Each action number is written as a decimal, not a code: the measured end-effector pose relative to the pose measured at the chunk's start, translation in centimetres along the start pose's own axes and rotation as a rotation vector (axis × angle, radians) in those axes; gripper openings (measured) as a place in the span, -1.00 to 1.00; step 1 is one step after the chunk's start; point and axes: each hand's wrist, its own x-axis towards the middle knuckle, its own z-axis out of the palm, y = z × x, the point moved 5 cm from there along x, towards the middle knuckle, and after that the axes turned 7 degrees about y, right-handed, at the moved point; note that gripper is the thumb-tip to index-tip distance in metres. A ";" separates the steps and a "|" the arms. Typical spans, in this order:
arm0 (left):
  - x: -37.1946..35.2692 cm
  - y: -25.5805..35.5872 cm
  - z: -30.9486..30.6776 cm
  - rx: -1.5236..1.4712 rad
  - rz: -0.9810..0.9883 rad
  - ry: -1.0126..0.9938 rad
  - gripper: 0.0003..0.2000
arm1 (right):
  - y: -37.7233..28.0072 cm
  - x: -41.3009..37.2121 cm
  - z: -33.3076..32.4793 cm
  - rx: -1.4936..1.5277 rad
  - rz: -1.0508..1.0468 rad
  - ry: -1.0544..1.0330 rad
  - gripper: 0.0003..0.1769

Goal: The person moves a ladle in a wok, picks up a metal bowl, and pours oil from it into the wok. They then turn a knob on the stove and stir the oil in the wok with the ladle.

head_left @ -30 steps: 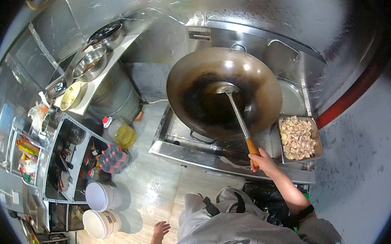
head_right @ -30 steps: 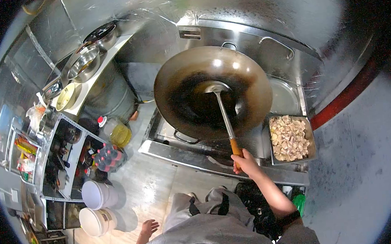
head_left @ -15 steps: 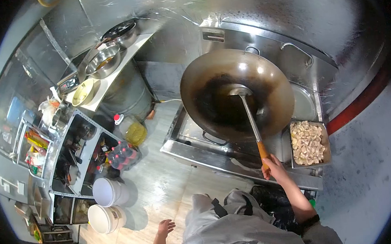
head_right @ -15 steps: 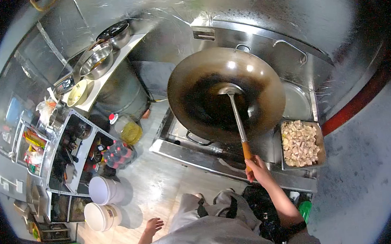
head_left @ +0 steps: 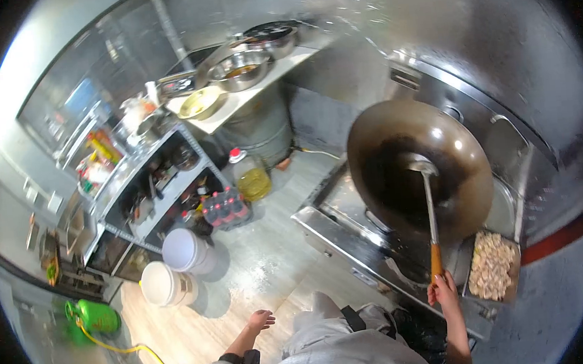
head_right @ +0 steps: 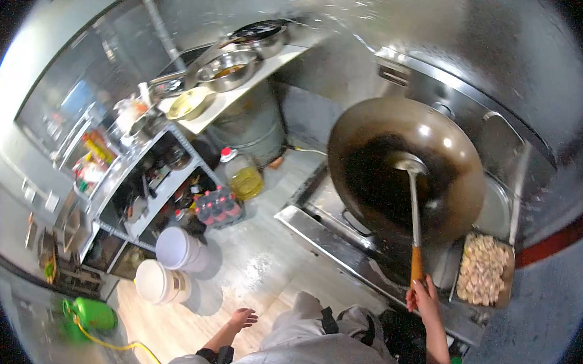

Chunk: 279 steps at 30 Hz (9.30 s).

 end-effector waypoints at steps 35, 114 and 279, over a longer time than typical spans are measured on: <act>-1.7 -5.5 -2.4 -0.132 -0.013 0.178 -0.65 | -0.4 2.7 1.1 0.342 0.198 -0.048 -0.74; -3.6 -11.4 1.5 -0.388 -0.089 0.210 -0.71 | -0.2 4.6 0.1 -0.059 0.249 -0.081 -0.62; 5.4 -21.6 -45.1 -0.223 -0.059 -0.019 -0.86 | 47.9 -28.8 31.5 -2.092 0.553 -0.468 -0.73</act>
